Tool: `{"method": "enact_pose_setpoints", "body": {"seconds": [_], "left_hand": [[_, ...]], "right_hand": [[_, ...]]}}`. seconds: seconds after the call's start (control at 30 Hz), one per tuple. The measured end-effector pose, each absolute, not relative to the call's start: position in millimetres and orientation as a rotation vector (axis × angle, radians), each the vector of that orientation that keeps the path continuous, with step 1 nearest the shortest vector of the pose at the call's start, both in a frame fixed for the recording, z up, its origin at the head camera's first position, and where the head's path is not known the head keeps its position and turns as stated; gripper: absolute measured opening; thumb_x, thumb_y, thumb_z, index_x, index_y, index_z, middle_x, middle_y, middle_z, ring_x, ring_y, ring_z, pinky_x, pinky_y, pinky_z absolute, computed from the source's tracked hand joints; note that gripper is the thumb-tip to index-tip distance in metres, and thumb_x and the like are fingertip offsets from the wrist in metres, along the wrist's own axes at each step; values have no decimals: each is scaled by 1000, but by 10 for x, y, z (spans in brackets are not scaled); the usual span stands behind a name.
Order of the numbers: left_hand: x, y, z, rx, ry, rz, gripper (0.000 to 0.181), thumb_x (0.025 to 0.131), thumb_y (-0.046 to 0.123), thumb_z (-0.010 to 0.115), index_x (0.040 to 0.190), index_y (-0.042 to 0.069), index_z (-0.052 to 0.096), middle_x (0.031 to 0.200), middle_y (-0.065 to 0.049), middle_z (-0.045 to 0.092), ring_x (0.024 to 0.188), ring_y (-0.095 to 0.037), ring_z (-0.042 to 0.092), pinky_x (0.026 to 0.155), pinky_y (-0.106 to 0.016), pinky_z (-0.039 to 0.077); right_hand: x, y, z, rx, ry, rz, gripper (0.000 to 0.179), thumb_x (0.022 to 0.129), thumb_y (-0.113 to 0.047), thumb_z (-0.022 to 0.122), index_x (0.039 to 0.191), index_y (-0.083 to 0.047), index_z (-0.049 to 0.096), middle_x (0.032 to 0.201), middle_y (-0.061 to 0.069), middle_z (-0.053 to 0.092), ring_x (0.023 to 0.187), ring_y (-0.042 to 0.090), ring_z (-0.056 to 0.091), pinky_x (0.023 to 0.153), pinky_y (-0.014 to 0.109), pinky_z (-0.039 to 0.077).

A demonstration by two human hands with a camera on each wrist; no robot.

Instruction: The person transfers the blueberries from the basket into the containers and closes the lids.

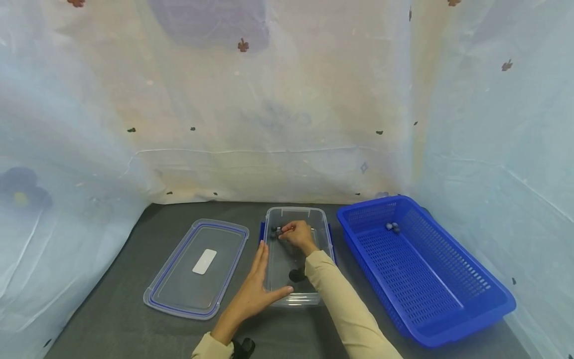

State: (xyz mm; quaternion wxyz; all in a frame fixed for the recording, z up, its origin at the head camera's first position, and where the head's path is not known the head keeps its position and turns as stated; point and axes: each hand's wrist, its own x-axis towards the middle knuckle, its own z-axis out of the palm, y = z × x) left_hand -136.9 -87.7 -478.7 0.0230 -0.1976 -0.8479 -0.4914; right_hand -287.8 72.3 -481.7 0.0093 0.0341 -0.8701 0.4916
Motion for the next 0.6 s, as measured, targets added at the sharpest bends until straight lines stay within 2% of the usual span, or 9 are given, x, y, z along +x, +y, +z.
{"method": "enact_pose_setpoints", "body": {"seconds": [0.2, 0.3, 0.5, 0.6], "left_hand": [[-1367, -874, -4779, -615, -2627, -1523, 117, 79, 50, 76, 155, 5, -1, 161, -13, -7, 144, -36, 2, 108, -62, 18], [-1370, -871, -4783, -620, -2631, -1519, 117, 79, 50, 76, 155, 5, -1, 161, -14, -8, 144, -37, 2, 108, -62, 18], [-1370, -877, -4795, -617, -2627, -1532, 117, 80, 50, 76, 155, 3, 0, 161, -14, -8, 144, -39, 3, 107, -64, 20], [-1371, -880, -4795, -615, -2623, -1535, 116, 80, 50, 76, 155, 3, 0, 161, -14, -8, 144, -39, 2, 107, -64, 20]], "right_hand": [[-2870, 735, -4802, 91, -2728, 1496, 19, 70, -3, 85, 83, 2, 74, 71, 4, 70, 55, 6, 56, 50, 21, 46], [-2855, 740, -4768, 63, -2735, 1474, 18, 70, -6, 85, 83, 1, 75, 71, 3, 70, 57, 8, 57, 55, 24, 48], [-2831, 736, -4658, 68, -2722, 1472, 18, 74, -13, 84, 85, -2, 76, 79, 4, 72, 75, 17, 63, 72, 33, 52], [-2831, 736, -4600, 67, -2709, 1514, 18, 75, -14, 83, 87, -3, 76, 82, 4, 72, 81, 20, 65, 76, 36, 52]]}}
